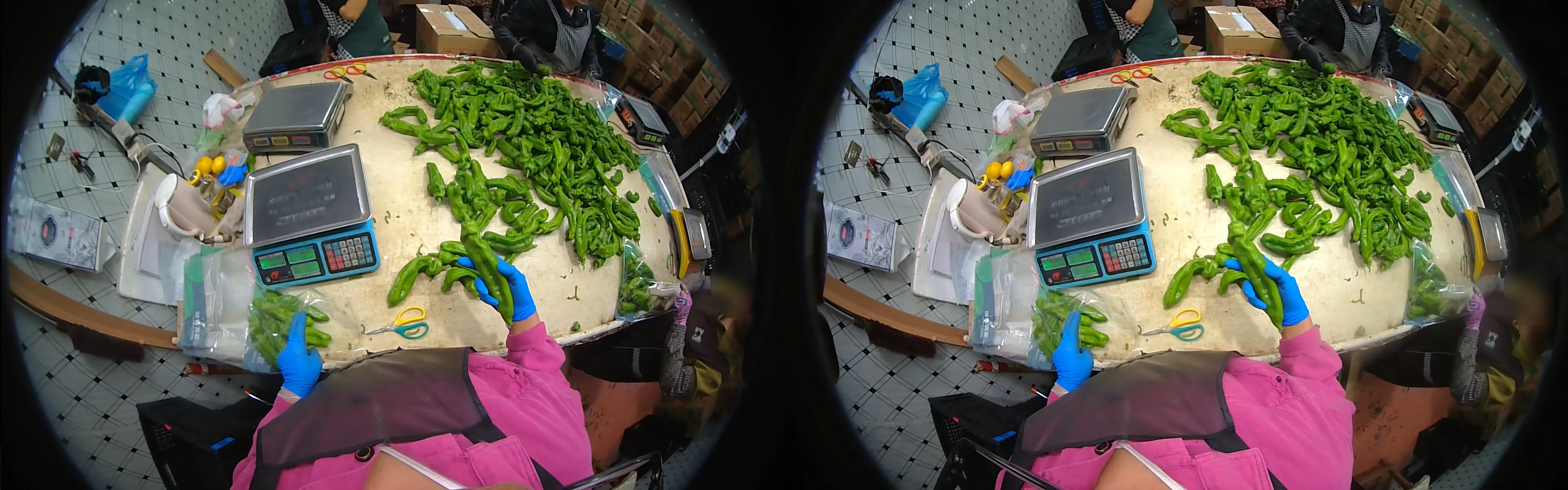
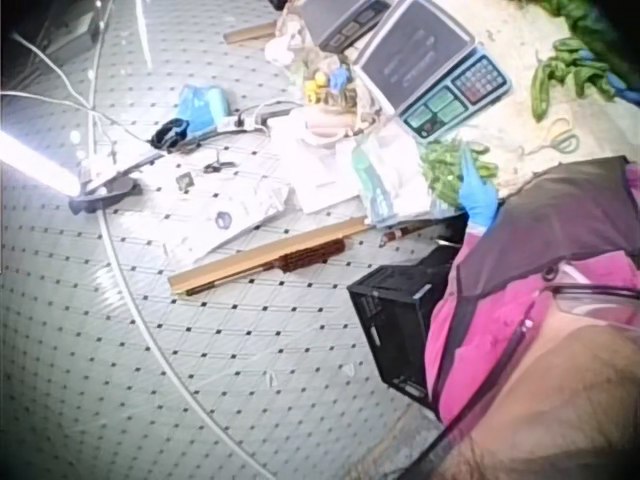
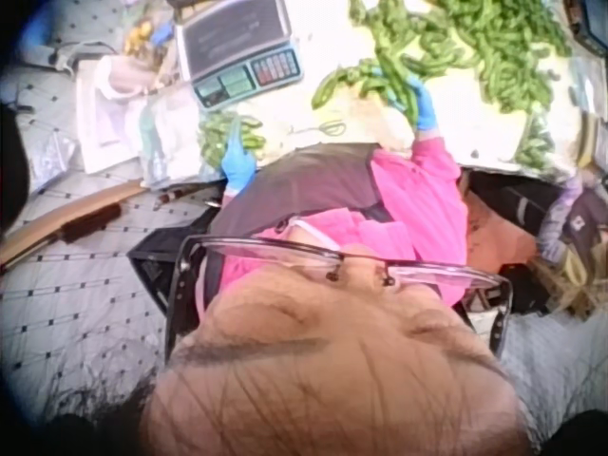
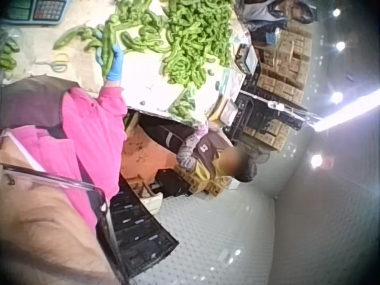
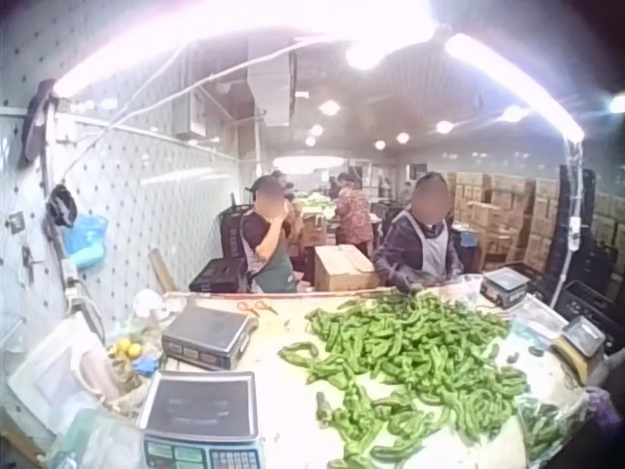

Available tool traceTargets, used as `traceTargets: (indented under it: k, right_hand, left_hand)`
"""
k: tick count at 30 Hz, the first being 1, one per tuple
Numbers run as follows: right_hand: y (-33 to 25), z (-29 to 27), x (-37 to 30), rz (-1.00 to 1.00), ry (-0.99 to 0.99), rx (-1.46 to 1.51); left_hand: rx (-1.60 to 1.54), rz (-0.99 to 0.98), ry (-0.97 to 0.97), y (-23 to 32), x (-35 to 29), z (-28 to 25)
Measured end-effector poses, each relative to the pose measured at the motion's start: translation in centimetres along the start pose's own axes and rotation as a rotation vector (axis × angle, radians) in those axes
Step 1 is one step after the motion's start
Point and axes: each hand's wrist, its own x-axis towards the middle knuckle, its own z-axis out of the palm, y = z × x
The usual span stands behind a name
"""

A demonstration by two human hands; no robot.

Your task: The person sorts green peppers on a table, places them on a digital scale, and packs them into plastic bags. The person then places the filled bags into a black crate.

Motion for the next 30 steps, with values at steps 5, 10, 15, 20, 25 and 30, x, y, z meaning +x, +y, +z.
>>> traceTargets:
  k: [5,10,15,20,25,30]
  right_hand:
    - [0.3,-0.8,0.2,-0.026,-0.078,-0.023]
    - [1.3,-0.8,0.4,0.081,-0.086,-0.029]
    - [4.5,5.7,2.4,0.383,-0.354,-0.786]
    - [17.1,10.1,8.2,0.01,-0.845,-1.274]
    - [26.2,14.2,12.0,0.023,-0.799,-1.153]
    - [32.5,14.5,15.2,-0.292,-0.924,-1.181]
  left_hand:
    - [-0.018,-0.028,-0.025,0.4,0.0,-0.2]
    - [-0.031,0.0,0.014,0.1,-0.4,0.0]
    - [-0.012,-0.023,-0.021,0.2,-0.6,-0.6]
    - [-0.036,-0.026,0.045,0.1,-1.6,-1.2]
    - [-0.011,-0.099,0.064,0.3,-2.9,-2.5]
    - [-0.01,-0.049,0.04,-0.3,-4.0,-2.1]
